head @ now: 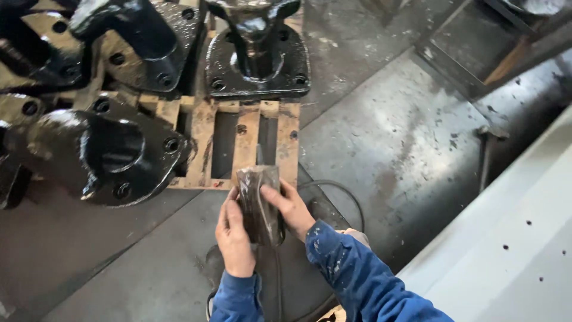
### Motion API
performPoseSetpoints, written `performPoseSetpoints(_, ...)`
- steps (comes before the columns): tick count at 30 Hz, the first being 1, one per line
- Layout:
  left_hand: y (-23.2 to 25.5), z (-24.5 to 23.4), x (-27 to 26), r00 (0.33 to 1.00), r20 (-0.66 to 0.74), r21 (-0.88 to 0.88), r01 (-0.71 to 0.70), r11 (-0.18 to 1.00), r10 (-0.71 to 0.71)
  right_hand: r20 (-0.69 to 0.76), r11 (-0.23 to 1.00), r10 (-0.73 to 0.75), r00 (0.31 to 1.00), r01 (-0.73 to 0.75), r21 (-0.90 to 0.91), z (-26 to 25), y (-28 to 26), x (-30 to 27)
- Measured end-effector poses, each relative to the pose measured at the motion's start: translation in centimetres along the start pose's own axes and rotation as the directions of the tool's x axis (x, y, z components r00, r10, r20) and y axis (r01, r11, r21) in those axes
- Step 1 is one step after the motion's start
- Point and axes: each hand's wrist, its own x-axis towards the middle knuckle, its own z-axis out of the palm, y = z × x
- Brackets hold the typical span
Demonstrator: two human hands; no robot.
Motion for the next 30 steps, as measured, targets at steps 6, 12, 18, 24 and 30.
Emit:
performPoseSetpoints(6, -0.9, 0.5, 0.0, 0.996, 0.05, 0.141, 0.071, 0.988, -0.079, -0.156, 0.95, 0.094, 0.983, -0.041, 0.31, -1.4, 0.7, 0.7)
performPoseSetpoints(12, -0.5, 1.1, -0.3, 0.958, 0.23, 0.319, 0.093, 0.943, -0.172, -0.239, 0.983, -0.171, 0.956, 0.182, 0.024, -1.2, 2.8, 1.1)
performPoseSetpoints(18, 0.2, 0.2, -0.4, 0.97, 0.163, 0.139, 0.161, 0.977, -0.183, -0.177, 0.989, -0.047, 0.983, 0.071, 0.131, -1.3, 0.2, 0.7)
performPoseSetpoints(24, 0.1, 0.1, -0.5, 0.907, 0.201, -0.3, 0.417, 0.858, -0.37, -0.006, 0.991, 0.114, 0.993, -0.113, 0.065, -1.4, 0.7, 0.6)
performPoseSetpoints(30, -1.2, 0.2, 0.1, 0.988, 0.062, 0.055, 0.136, 0.989, -0.14, -0.077, 0.992, 0.079, 0.994, -0.07, 0.106, -1.0, 0.4, 0.6)
